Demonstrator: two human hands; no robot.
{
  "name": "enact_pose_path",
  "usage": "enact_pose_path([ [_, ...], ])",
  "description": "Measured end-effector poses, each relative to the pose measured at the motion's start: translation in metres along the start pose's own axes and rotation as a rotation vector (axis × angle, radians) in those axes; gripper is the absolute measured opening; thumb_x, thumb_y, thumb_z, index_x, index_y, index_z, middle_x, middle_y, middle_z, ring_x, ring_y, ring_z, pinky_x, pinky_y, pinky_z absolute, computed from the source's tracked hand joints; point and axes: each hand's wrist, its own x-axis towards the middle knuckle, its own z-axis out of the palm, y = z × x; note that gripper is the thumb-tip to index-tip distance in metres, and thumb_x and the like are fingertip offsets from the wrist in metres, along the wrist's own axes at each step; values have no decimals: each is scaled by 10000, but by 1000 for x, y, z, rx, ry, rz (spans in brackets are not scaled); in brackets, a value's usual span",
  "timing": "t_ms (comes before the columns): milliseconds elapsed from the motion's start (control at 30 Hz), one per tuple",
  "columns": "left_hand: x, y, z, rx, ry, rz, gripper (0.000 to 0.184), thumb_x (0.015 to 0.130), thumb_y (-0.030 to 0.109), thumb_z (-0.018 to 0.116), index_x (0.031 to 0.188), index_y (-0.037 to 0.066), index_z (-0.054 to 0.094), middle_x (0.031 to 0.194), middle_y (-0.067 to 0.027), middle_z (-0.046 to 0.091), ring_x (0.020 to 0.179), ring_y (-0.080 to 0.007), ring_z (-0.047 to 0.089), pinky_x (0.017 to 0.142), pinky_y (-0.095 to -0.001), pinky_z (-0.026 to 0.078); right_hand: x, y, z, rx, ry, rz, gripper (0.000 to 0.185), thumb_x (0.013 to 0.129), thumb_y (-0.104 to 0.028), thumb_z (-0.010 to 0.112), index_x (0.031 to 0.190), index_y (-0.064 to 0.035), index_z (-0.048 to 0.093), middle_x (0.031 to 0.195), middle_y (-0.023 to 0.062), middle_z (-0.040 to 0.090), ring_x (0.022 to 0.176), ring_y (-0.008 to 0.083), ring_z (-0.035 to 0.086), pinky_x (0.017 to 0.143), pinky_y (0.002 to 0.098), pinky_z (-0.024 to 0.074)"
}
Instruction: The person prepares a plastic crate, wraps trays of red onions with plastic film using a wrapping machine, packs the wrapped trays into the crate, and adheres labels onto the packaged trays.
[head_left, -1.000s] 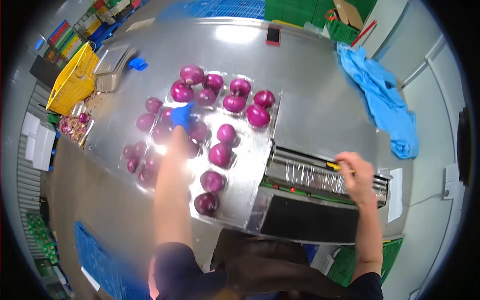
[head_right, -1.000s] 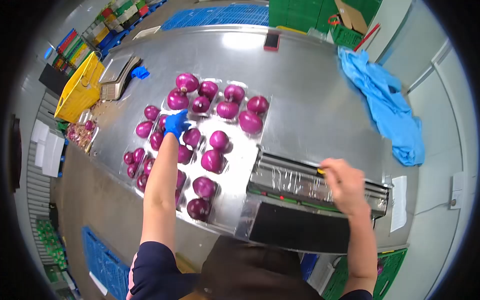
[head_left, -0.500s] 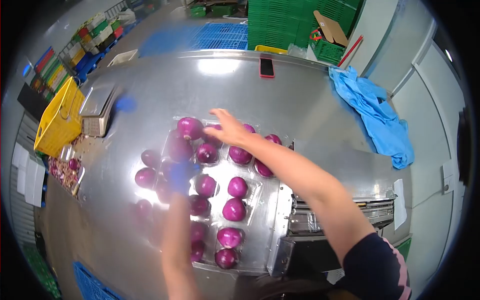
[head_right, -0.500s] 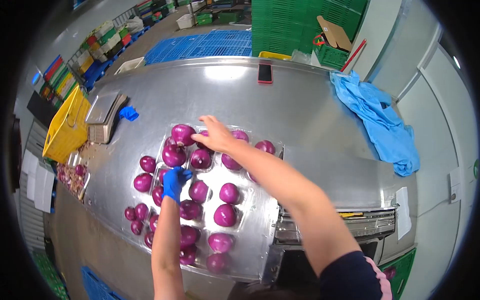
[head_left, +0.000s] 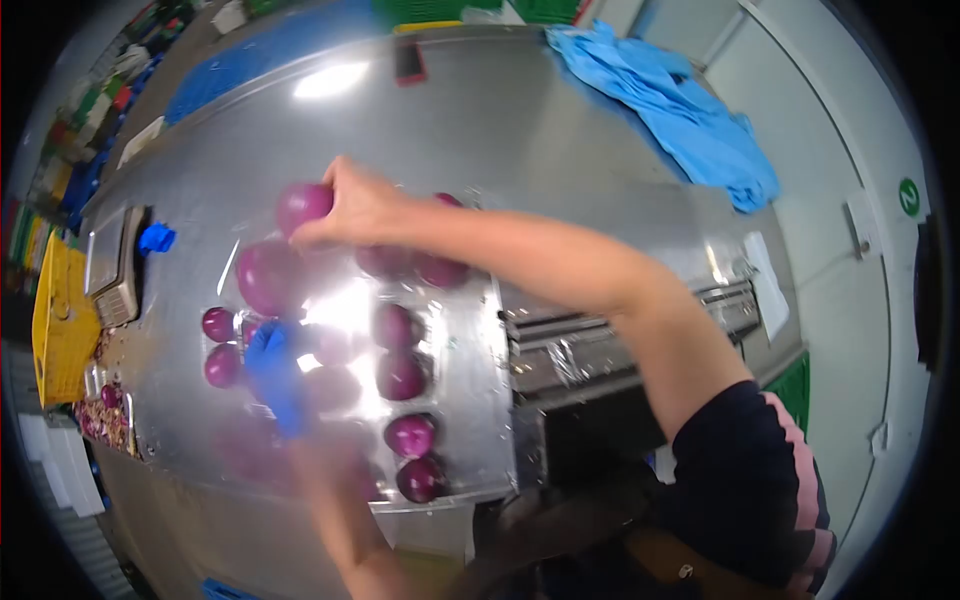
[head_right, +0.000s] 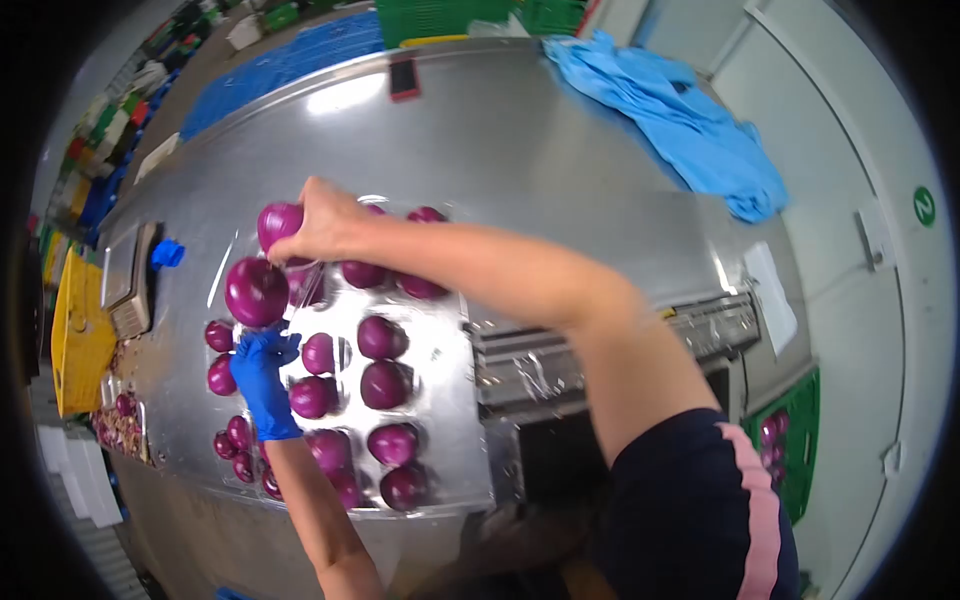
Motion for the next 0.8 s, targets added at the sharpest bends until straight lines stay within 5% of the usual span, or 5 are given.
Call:
enact_pose_path([
  [233,-61,119,171,-232,-679,-374,118,791,76,588,769,-33,630,636,-113,641,539,-169,622,493,-254,468,-192,65,-184,-329,460,290,919,572,-589,790,1084,133,543,981,259,642,932,327,646,831,350,499],
  [467,-106,121,272,126,-918,-415,171,815,158,593,792,-8,627,661,-94,630,569,-175,613,544,-288,491,-313,135,-236,-250,507,551,849,671,-598,744,1116,96,538,975,245,642,925,314,643,826,365,497],
  [600,-121,115,218,158,-915,-147,250,860,184,611,1072,53,636,1018,-149,649,865,-195,652,752,-311,526,-366,151,-267,51,260,404,608,809,-410,705,1231,-15,516,1090,167,628,892,291,647,786,360,510],
  [700,-126,136,183,776,-756,878,451,797,269,662,1232,172,597,1197,-97,619,1001,-288,605,900,-401,479,-413,163,-303,-678,163,28,494,821,-261,679,1278,-176,512,1300,44,537,847,269,653,715,349,527],
  [800,-129,138,185,1062,-843,1166,790,676,81,662,1400,307,444,1402,-83,452,1139,-278,513,991,-442,405,-420,195,-304,-924,-158,-208,507,804,-151,647,1276,-275,508,1480,-29,339,789,241,654,629,331,532],
])
